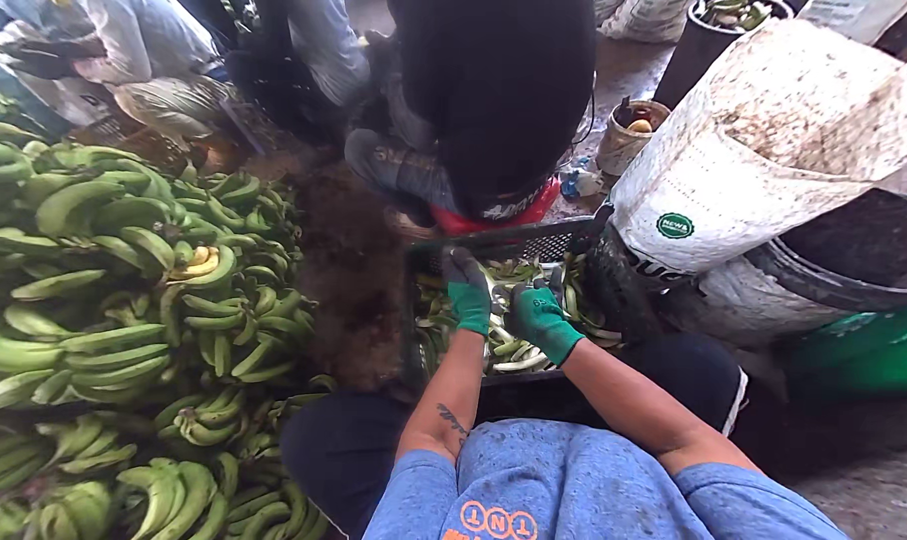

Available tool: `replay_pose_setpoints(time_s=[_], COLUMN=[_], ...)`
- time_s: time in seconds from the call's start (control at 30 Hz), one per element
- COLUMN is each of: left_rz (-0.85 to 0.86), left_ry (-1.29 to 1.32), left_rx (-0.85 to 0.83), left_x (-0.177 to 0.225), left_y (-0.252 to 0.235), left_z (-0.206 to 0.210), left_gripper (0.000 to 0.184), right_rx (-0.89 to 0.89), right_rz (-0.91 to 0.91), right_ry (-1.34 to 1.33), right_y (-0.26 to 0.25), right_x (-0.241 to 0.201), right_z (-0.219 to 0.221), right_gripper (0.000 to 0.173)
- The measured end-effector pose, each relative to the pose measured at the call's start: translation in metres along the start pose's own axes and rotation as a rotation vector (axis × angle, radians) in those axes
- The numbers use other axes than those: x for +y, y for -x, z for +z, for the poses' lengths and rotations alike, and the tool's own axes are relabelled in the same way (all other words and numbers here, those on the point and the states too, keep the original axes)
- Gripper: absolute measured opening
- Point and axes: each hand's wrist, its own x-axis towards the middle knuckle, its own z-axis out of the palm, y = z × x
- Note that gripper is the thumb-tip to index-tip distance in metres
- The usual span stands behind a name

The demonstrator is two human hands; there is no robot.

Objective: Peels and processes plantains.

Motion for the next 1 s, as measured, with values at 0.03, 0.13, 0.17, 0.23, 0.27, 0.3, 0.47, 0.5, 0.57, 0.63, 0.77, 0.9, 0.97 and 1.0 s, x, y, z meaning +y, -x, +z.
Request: replay_pose_setpoints(time_s=[0.03, 0.13, 0.17, 0.23, 0.27, 0.3, 0.47, 0.5, 0.57, 0.63, 0.77, 0.9, 0.97, 1.0], left_rz=[-0.047, -0.169, -0.127, -0.084, -0.097, -0.124, -0.274, -0.29, -0.307, -0.332, -0.285, -0.346, -0.349, -0.338], left_ry=[-0.012, -0.044, -0.071, -0.098, -0.068, -0.035, 0.19, 0.28, 0.413, 0.359, -0.298, -0.305, -0.322, -0.366], left_rx=[-0.058, -0.362, -0.488, -0.696, -0.738, -0.773, -0.729, -0.599, -0.314, -0.083, -0.004, 0.142, 0.115, 0.042], left_x=[0.001, -0.005, -0.01, -0.012, -0.005, 0.002, -0.008, -0.017, -0.025, -0.019, 0.007, 0.009, 0.013, 0.016], left_y=[0.002, 0.004, 0.005, 0.013, 0.017, 0.02, 0.017, 0.011, 0.001, -0.002, -0.003, -0.018, -0.016, -0.01], left_z=[0.0, -0.006, -0.012, -0.026, -0.03, -0.033, -0.021, -0.012, -0.005, -0.009, -0.021, -0.016, -0.021, -0.025], left_gripper=[0.05, 0.044, 0.039, 0.035, 0.036, 0.04, 0.044, 0.04, 0.035, 0.037, 0.04, 0.038, 0.039, 0.042], right_rx=[0.002, -0.004, 0.005, -0.002, -0.009, -0.026, 0.041, 0.076, 0.099, 0.119, 0.18, 0.261, 0.26, 0.227], right_rz=[0.008, -0.02, -0.055, -0.116, -0.131, -0.131, -0.018, -0.025, -0.063, -0.112, -0.194, -0.179, -0.171, -0.168], right_ry=[-0.007, 0.03, 0.061, 0.144, 0.187, 0.223, 0.141, 0.1, 0.055, 0.052, 0.041, 0.006, -0.004, 0.008], right_y=[-0.004, -0.018, -0.024, -0.035, -0.041, -0.045, -0.069, -0.069, -0.058, -0.051, -0.035, -0.024, -0.025, -0.027], right_x=[0.001, 0.009, 0.012, 0.015, 0.016, 0.015, 0.019, 0.022, 0.022, 0.019, 0.005, -0.008, -0.012, -0.012], right_z=[-0.001, -0.014, -0.018, -0.025, -0.029, -0.035, -0.047, -0.045, -0.039, -0.02, 0.013, 0.023, 0.024, 0.022], right_gripper=[0.04, 0.048, 0.048, 0.038, 0.032, 0.027, 0.04, 0.044, 0.046, 0.043, 0.046, 0.042, 0.041, 0.042])
